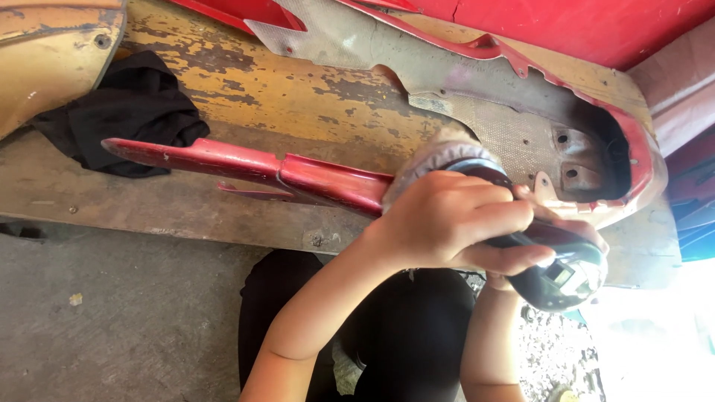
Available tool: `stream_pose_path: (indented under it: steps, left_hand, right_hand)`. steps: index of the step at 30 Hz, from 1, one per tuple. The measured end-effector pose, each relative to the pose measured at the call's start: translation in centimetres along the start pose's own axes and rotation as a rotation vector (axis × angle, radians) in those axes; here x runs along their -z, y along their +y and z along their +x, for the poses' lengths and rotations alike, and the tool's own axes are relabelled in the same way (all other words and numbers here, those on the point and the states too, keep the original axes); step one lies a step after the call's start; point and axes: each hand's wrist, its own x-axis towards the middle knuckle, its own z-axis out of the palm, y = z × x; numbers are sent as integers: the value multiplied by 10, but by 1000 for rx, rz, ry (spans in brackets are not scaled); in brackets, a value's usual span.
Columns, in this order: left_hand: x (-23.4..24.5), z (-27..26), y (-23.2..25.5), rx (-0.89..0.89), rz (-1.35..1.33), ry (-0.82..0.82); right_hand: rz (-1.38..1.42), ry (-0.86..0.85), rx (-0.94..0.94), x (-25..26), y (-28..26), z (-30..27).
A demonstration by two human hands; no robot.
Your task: The person uses a handheld electric polisher with a buffing pad to polish the surface of a red car part. They move the tool back and forth along the length of the part, focusing on the edges and curved areas.
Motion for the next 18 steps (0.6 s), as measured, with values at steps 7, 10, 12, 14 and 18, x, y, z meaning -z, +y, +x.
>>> stream_pose_path:
  steps: [7, 10, 12, 14, 18]
  left_hand:
    - [-14, -2, 8, 6, -24, -28]
    - [-14, -6, 3, -4, -24, -6]
    - [-8, -4, -2, -29, -20, 8]
    - [2, -3, -1, -29, -13, 37]
    - [15, -4, 3, 14, 15, 27]
  right_hand:
    - [-411, 348, -62, 31, 62, -33]
    - [-577, 422, 163, 40, 62, -31]
    - [14, 91, -80, 44, 49, -23]
    - [48, -9, 21, 18, 26, -4]
    - [-105, -48, 31, 14, 22, -10]
